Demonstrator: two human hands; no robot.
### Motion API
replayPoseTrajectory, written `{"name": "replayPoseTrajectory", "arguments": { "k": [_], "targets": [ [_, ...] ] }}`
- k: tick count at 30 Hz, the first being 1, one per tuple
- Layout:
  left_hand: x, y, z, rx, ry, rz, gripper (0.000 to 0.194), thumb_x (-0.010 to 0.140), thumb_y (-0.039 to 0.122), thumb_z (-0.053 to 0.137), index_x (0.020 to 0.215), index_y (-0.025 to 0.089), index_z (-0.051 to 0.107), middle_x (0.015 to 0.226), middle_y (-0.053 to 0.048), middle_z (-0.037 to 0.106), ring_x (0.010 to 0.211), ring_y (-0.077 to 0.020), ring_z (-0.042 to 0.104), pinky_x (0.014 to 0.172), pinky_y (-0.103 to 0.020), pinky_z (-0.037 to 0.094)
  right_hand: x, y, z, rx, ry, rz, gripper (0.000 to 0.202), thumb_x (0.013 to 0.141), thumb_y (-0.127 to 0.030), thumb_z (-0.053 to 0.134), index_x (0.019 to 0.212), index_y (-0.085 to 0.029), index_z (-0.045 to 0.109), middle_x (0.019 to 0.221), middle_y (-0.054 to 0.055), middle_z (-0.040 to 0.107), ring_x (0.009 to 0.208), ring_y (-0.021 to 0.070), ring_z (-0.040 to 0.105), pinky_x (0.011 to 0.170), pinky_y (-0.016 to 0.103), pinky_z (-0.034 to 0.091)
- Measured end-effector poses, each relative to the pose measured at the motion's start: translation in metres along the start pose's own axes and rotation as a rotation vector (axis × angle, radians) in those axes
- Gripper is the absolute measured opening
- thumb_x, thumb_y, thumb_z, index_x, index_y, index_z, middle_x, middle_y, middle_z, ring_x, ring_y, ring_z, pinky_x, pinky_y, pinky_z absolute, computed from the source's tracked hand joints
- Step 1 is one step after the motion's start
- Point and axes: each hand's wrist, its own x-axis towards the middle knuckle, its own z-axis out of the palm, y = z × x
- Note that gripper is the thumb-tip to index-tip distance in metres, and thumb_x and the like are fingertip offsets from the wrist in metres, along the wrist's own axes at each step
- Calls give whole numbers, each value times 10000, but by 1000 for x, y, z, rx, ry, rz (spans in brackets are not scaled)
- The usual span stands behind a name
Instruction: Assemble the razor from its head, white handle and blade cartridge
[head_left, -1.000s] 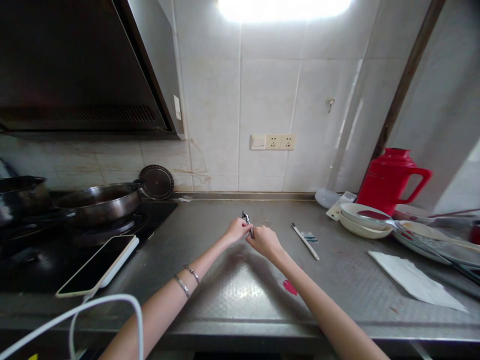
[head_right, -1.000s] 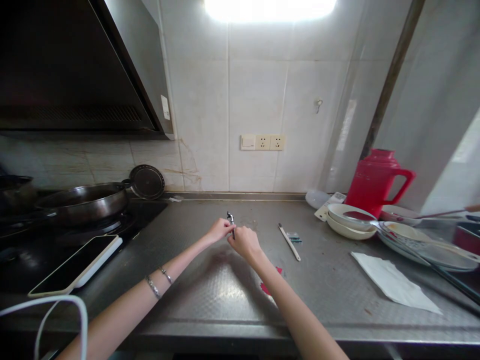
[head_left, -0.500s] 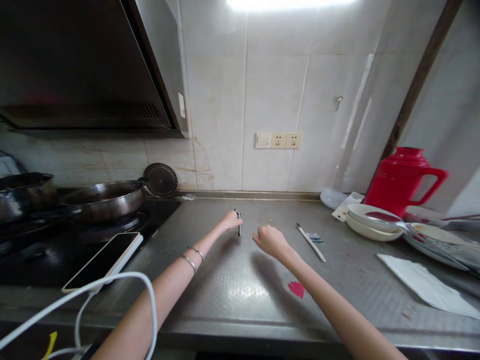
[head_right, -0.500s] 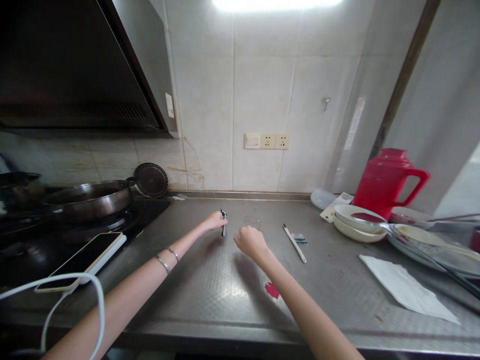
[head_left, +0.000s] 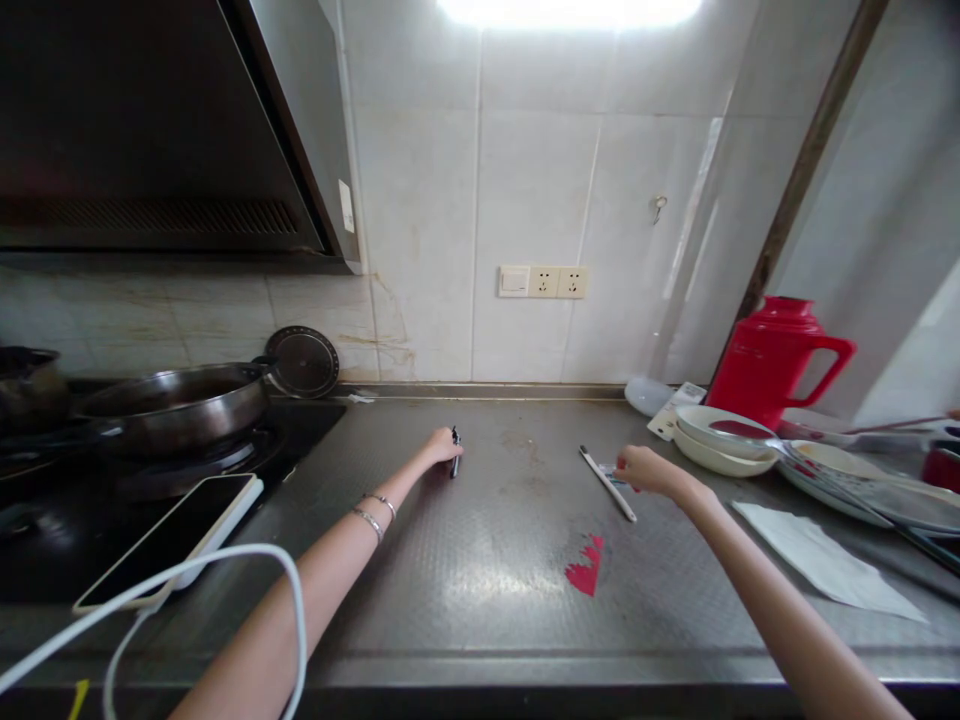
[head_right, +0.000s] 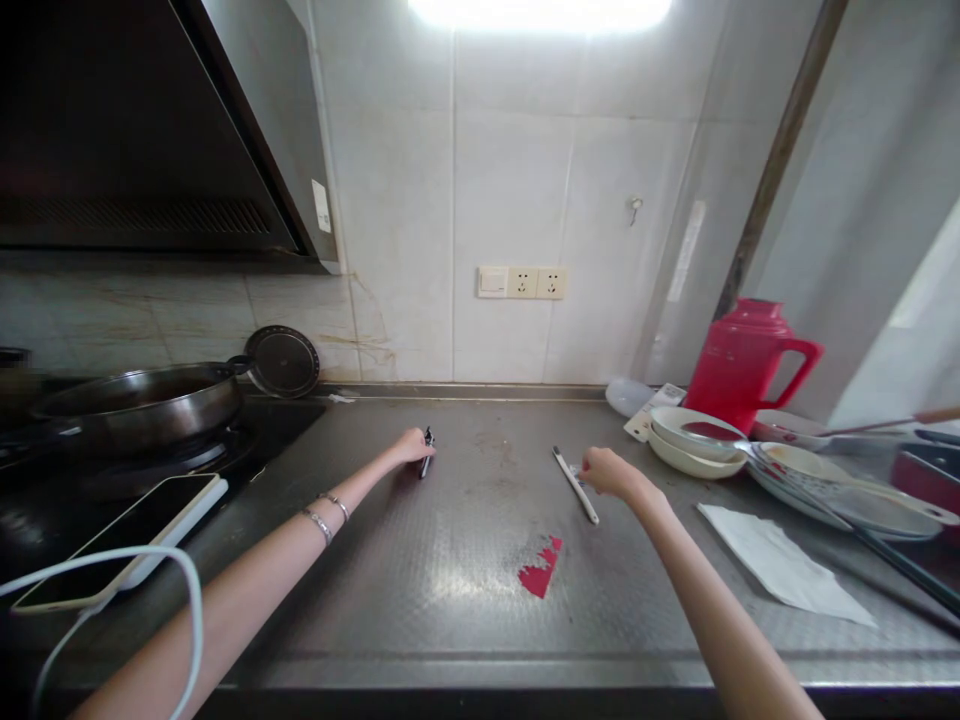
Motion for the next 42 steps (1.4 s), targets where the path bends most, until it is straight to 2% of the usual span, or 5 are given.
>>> {"name": "replayPoseTrajectory", "arguments": {
  "k": [10, 20, 26, 33, 42],
  "targets": [
    [2, -8, 7, -53, 36, -38, 316, 660, 378, 563, 447, 144, 566, 387, -39, 513, 516, -162, 554, 533, -226, 370, -2, 4, 21, -15, -192, -22, 273, 736, -250, 461, 522, -125, 576, 492, 63, 578, 381, 116, 485, 441, 229, 358],
    [-13, -30, 13, -252, 199, -98, 347, 769, 303, 376, 486, 160, 518, 463, -12, 533, 470, -130, 488, 481, -219, 280, 1, -6, 24, 124, -304, -33, 301, 696, -254, 436, 416, -156, 490, 375, -11, 430, 307, 83, 363, 387, 224, 320],
    [-18, -35, 17, -348, 293, -86, 294, 733, 282, 361, 480, 170, 458, 429, 21, 437, 470, -122, 434, 475, -216, 232, 12, -79, 20, 104, -17, -185, 278, 723, -207, 434, 570, -105, 642, 555, 81, 631, 500, 127, 566, 482, 196, 369],
    [-23, -37, 19, -397, 372, -39, 323, 739, 337, 334, 480, 171, 430, 455, 18, 431, 511, -124, 439, 503, -217, 241, 24, -189, 55, 82, 67, -260, 305, 754, -239, 443, 847, -73, 681, 887, 198, 677, 806, 234, 646, 619, 233, 429],
    [-23, -38, 20, -425, 386, -16, 313, 728, 327, 344, 472, 168, 428, 453, 21, 435, 510, -117, 439, 511, -212, 252, 32, -222, 74, 66, 21, -274, 326, 763, -267, 456, 950, -92, 656, 960, 194, 668, 861, 246, 643, 657, 256, 459]
  ]
}}
